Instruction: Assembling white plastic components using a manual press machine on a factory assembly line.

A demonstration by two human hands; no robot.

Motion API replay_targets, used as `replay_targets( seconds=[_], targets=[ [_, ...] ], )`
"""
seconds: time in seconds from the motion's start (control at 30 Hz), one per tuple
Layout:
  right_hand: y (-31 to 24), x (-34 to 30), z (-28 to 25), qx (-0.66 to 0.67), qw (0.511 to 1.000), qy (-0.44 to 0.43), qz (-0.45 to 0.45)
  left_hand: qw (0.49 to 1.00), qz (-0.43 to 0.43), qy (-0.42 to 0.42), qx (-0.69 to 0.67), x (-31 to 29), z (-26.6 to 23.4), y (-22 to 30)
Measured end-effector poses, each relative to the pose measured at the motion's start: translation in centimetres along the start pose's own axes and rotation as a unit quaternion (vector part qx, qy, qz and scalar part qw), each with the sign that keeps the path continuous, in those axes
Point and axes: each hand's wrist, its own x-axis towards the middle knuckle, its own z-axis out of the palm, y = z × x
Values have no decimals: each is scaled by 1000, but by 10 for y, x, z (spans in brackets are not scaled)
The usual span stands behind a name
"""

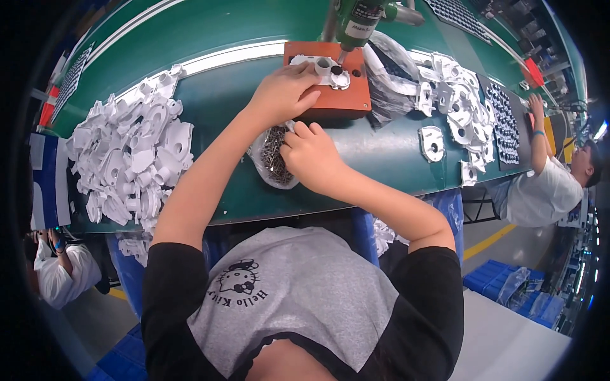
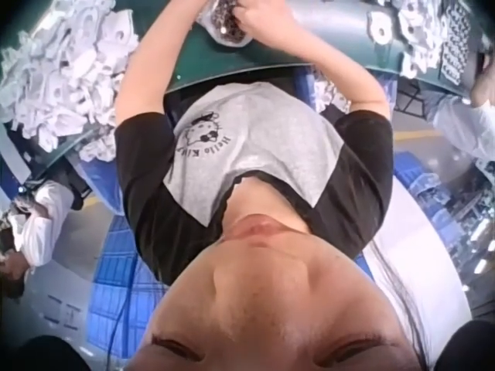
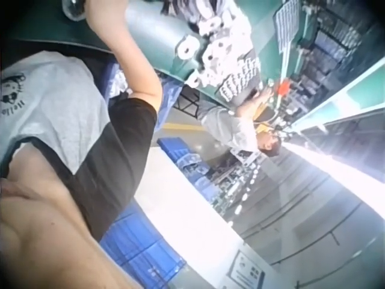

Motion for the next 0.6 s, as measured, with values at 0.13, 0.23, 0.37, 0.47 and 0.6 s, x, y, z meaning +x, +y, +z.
replay_targets(
  seconds=[0.13,0.23,0.37,0.47,0.6],
  targets=[
    [3,2,0,4,1000,8,-15,1000,-5,1,17,-2,2,-1],
    [5,-1,1,6,1000,14,-15,1000,-1,-1,25,-1,2,0],
    [10,0,0,53,997,15,46,1000,11,-2,25,0,3,-2],
    [13,5,-17,184,975,-22,119,1000,4,-9,12,0,2,-3],
    [20,5,-32,348,923,-73,146,1000,11,7,16,0,4,-2]
  ],
)
